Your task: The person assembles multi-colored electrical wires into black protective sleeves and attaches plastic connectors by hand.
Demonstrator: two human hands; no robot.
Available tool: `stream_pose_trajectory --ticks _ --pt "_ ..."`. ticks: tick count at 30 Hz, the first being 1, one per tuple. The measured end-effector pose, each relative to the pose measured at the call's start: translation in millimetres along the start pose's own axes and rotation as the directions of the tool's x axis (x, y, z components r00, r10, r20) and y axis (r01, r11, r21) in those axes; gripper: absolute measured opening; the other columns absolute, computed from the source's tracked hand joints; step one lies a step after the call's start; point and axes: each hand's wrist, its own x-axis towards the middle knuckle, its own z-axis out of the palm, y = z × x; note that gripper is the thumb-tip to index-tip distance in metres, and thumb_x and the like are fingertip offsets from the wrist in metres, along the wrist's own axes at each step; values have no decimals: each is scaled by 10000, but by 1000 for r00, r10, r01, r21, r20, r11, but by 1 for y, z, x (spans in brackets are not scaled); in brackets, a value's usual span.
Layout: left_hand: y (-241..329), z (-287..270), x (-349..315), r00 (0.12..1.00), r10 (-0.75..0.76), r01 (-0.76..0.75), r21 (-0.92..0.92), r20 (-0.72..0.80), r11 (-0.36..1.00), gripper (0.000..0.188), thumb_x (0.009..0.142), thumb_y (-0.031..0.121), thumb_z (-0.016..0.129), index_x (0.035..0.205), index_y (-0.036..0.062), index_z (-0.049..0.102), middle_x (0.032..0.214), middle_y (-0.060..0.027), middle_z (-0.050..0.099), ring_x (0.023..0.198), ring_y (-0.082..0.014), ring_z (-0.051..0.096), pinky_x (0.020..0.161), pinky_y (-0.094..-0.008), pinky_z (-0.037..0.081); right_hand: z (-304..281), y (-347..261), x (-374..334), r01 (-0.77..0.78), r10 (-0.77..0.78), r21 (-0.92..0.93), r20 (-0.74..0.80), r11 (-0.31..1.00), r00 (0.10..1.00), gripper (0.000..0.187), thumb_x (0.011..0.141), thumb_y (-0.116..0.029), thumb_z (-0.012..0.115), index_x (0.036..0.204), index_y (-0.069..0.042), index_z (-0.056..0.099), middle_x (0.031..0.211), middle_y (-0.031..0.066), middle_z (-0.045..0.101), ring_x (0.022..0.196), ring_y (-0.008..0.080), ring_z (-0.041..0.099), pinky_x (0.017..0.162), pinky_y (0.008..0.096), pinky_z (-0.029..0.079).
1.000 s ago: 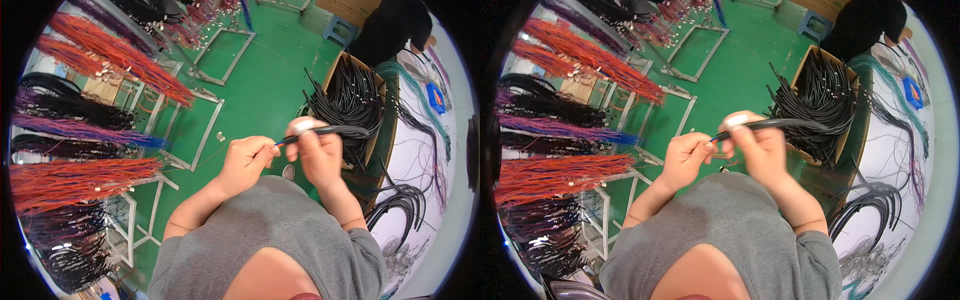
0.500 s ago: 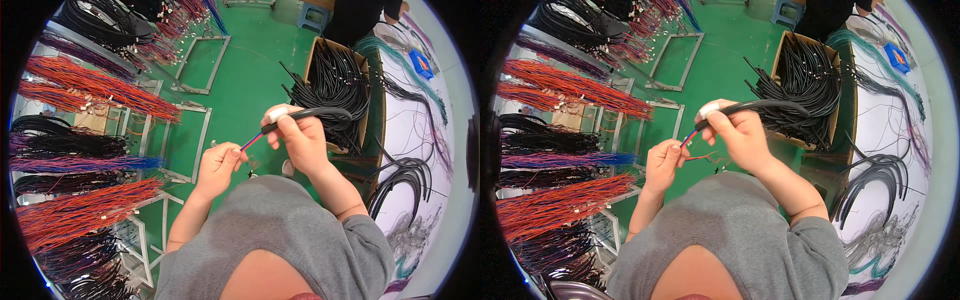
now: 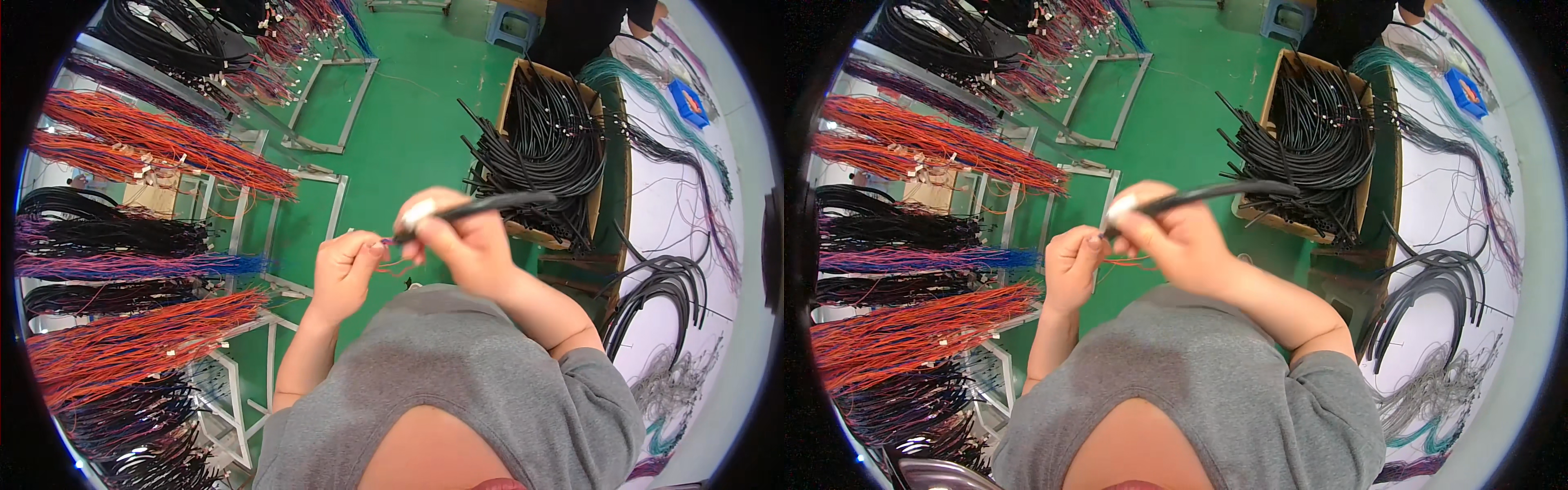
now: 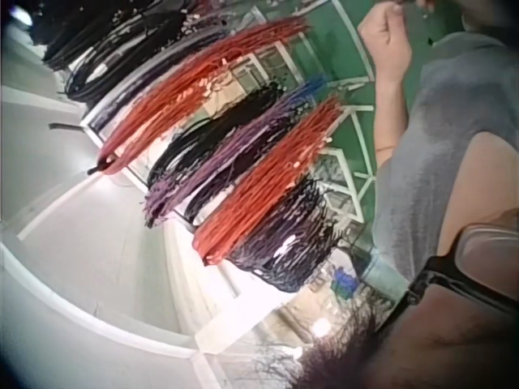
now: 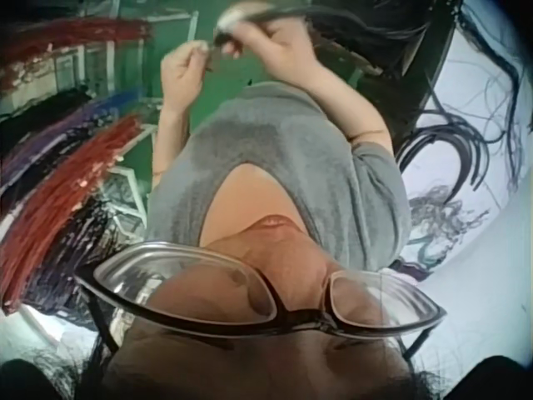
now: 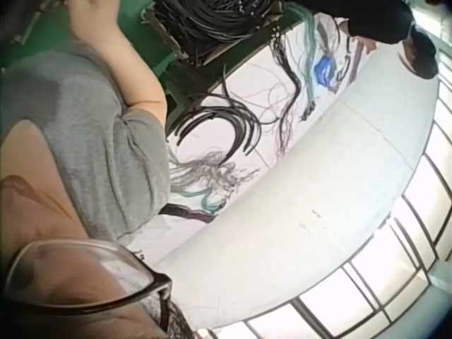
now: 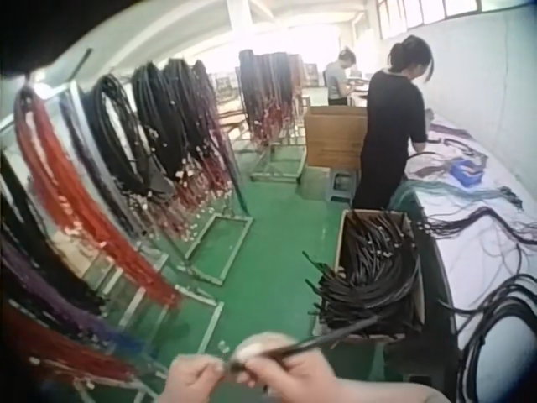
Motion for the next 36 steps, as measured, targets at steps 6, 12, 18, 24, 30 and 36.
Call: stream_pose_trajectory --ticks 6,12,18,24,30,36 --pt "18 3 -5 1000 -11 10 -51 -25 999 144 788 81 506 691 -11 560 562 -31 515 481 -76 441 436 -218 346 0 -3 0 -103 123 201 -88 974 989 89 790 -22 485 853 27 522 816 109 569 682 139 561 579 234 464" --pt "9 8 -7 985 166 -164 64 -38 984 108 771 68 528 699 -8 557 550 -50 499 461 -95 439 418 -228 335 7 -5 -4 -20 22 25 -91 999 996 94 779 1 488 851 36 537 804 95 569 656 118 552 576 228 468" --pt "14 1 -8 996 93 -93 14 -11 996 149 797 84 504 696 -20 536 576 -42 514 493 -77 449 430 -222 347 11 7 -8 -108 116 94 -93 990 989 94 793 -10 486 863 32 534 763 78 567 643 101 539 571 217 459" --pt "9 -2 -6 998 35 -41 103 60 994 161 814 89 483 701 -16 527 580 -31 508 507 -72 445 456 -208 359 8 24 -10 -179 207 218 -110 959 972 108 806 -49 482 871 21 532 796 75 567 650 97 531 576 218 453" --pt "-21 10 1 981 -172 171 19 94 985 172 824 115 477 711 2 540 518 19 439 463 -38 383 405 -195 294 -44 49 -16 -153 419 670 -255 726 872 196 853 -221 439 898 -43 506 844 90 557 583 83 485 496 185 422" --pt "-30 26 10 985 -76 66 67 158 996 209 807 136 480 660 -2 532 479 12 395 428 -40 347 389 -214 271 -137 0 -23 107 90 241 -681 965 727 119 851 -174 449 827 -58 465 723 58 537 463 54 407 396 143 346"
